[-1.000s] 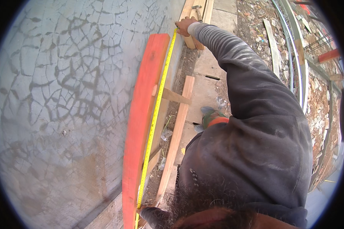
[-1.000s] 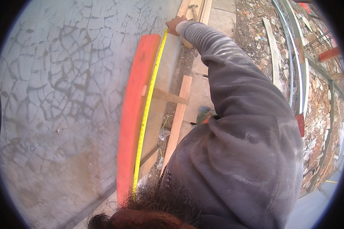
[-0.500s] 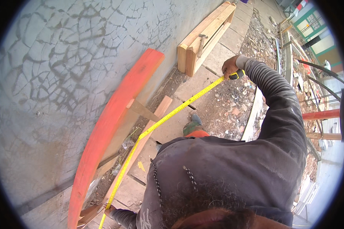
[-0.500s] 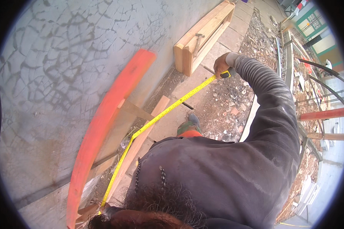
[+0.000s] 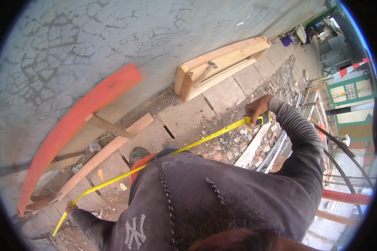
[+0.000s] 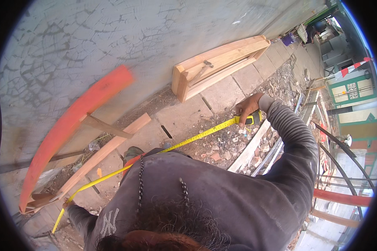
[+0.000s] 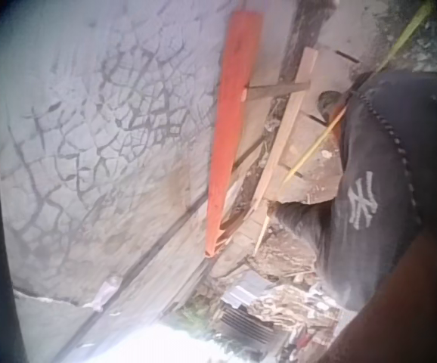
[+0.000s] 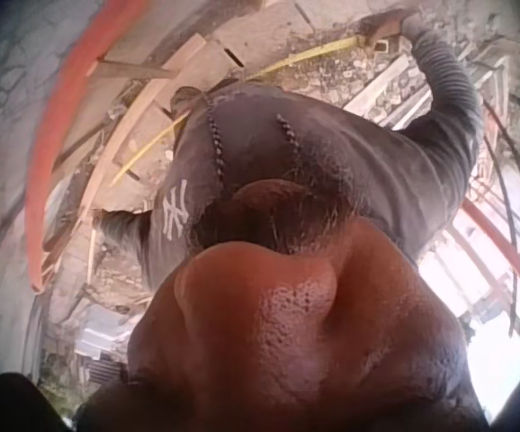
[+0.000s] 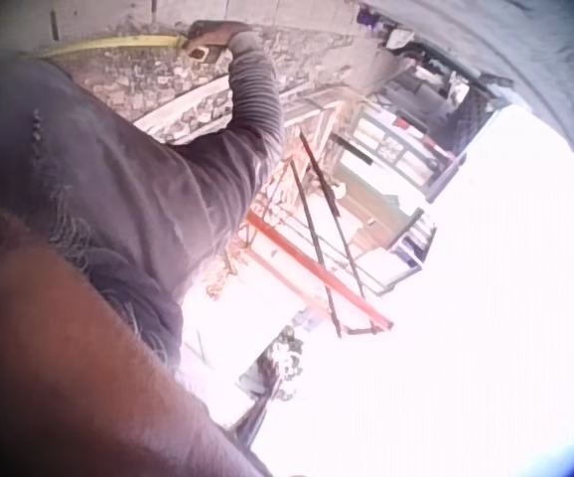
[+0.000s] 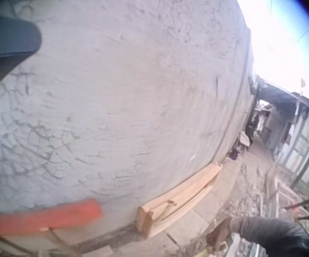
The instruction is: The person measures a wooden beam with a tape measure, uses a hammer and a chisel to prepare a hole in a concrete floor, and then positions a wooden support frame into the prepared slot.
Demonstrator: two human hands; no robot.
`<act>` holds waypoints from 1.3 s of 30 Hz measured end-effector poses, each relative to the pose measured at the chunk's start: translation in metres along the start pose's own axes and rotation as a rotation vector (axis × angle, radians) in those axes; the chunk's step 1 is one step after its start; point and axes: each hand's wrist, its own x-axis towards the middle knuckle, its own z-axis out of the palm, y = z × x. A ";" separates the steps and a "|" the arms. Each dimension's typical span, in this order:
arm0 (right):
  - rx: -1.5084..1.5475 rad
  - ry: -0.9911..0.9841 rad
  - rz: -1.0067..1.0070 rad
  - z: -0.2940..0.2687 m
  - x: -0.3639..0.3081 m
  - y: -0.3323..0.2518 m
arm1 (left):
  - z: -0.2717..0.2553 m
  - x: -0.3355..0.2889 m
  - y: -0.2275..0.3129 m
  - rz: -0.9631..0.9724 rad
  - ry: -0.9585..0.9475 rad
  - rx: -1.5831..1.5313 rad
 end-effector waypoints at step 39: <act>-0.320 0.260 -0.357 -0.286 0.134 0.010 | 0.178 -0.326 -0.185 0.142 -0.262 -0.396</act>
